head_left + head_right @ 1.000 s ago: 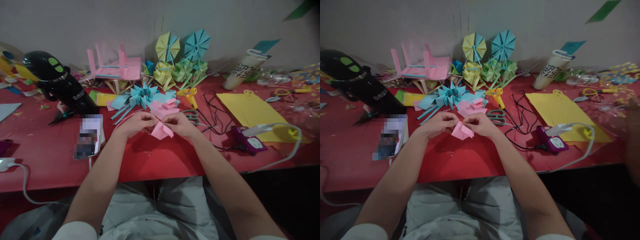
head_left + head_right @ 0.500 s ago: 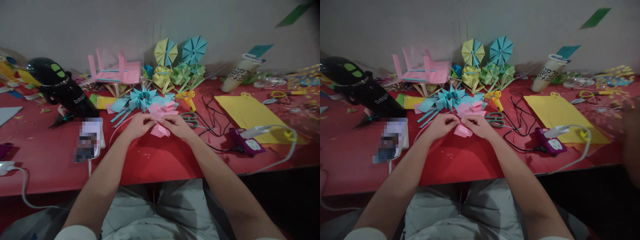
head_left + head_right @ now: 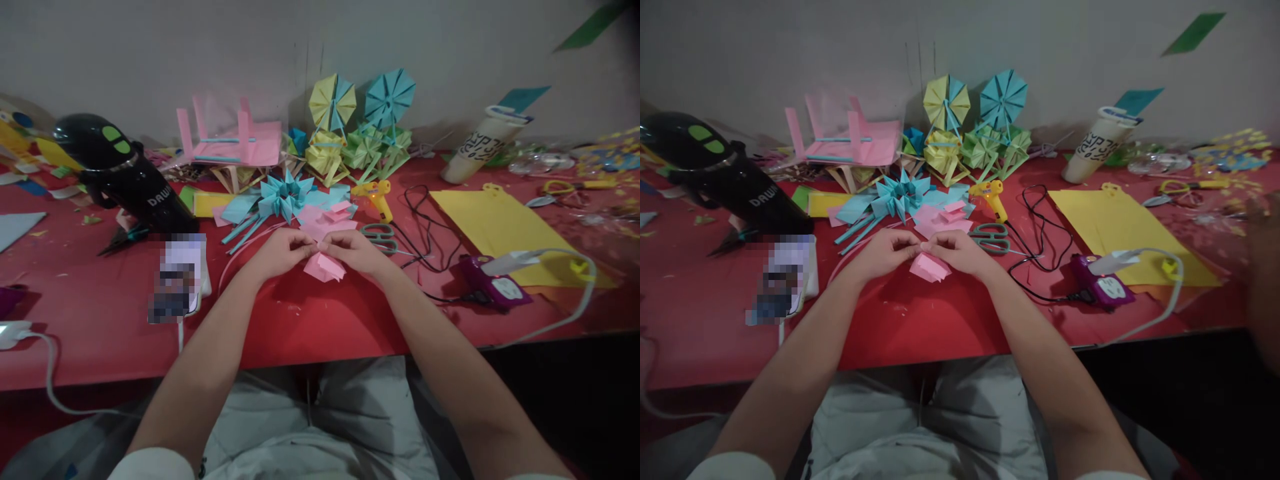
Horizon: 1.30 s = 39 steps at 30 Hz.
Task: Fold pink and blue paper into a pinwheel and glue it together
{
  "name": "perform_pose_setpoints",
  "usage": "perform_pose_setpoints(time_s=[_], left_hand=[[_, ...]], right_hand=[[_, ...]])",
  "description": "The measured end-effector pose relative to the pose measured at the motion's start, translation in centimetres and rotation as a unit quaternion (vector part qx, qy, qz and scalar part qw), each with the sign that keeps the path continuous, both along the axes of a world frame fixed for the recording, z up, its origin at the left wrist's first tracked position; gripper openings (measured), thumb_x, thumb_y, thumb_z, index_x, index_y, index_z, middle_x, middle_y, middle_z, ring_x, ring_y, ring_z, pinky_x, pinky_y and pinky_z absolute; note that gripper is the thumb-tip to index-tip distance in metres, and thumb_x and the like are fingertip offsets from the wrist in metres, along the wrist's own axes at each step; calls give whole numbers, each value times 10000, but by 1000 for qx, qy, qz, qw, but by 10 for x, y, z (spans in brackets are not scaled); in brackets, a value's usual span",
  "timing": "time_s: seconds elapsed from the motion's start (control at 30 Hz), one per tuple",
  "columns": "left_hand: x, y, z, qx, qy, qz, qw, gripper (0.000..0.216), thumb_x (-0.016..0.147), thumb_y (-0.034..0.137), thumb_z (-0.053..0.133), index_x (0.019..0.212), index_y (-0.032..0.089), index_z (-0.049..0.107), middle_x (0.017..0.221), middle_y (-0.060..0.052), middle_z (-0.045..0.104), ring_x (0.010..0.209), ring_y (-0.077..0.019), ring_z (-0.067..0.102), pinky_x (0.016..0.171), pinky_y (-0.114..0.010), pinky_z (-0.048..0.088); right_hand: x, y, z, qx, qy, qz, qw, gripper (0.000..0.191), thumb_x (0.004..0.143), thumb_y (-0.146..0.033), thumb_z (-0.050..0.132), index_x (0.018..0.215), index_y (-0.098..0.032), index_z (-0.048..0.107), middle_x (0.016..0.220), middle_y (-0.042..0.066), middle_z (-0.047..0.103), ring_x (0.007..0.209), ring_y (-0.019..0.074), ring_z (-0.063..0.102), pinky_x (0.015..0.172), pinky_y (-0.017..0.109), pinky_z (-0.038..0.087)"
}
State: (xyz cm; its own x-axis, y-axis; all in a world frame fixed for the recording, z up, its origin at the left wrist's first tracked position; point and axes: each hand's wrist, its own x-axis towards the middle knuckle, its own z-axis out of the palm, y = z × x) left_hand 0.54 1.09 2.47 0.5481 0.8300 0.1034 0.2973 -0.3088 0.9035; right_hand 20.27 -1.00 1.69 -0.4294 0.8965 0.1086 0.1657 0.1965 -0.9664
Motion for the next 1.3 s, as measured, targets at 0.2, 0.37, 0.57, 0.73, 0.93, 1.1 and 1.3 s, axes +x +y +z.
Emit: perform_pose_setpoints(time_s=[0.2,0.37,0.57,0.73,0.93,1.1,1.3], left_hand=[[-3,-2,8,-71,-12,-34,997,320,773,453,695,715,139,666,603,1,579,583,-112,501,566,-242,399],[-4,-1,8,-116,-34,-7,993,329,783,468,686,767,140,675,713,-21,633,669,-135,576,620,-255,457],[0,3,3,-38,-106,39,993,347,750,461,743,909,157,691,921,-59,717,870,-180,662,795,-311,527],[0,6,-5,20,-129,45,990,260,763,348,751,941,158,738,1007,-91,758,948,-211,697,891,-359,541],[-1,8,-9,68,-108,74,989,189,806,230,668,952,175,775,990,-86,774,968,-224,710,906,-379,552],[-2,7,-6,96,-44,68,992,242,826,170,602,990,189,778,987,-75,773,940,-211,704,878,-359,549],[-3,7,-5,108,-16,52,993,273,821,126,555,959,184,783,943,-68,765,882,-191,681,820,-332,531]], right_hand=[[7,3,-9,-52,25,26,998,359,796,-501,695,717,-157,634,631,-30,503,589,91,422,570,238,335],[5,5,-12,-56,72,-3,996,267,766,-427,721,759,-163,686,731,9,626,665,117,537,647,256,427],[2,13,-16,-10,102,-109,989,204,769,-382,696,760,-178,686,631,-19,581,558,97,490,554,245,410],[2,16,-19,-21,119,-154,981,227,749,-410,704,757,-186,669,643,-16,602,557,107,534,552,261,462],[3,13,-15,-42,128,-127,983,184,745,-366,710,729,-188,663,591,-25,608,511,103,566,551,258,502],[2,11,-15,-61,126,-140,980,156,727,-344,711,740,-192,678,592,-19,640,515,116,603,536,254,519],[1,8,-10,-76,75,-95,990,273,718,-427,748,735,-163,682,568,24,674,511,137,631,525,254,519]])
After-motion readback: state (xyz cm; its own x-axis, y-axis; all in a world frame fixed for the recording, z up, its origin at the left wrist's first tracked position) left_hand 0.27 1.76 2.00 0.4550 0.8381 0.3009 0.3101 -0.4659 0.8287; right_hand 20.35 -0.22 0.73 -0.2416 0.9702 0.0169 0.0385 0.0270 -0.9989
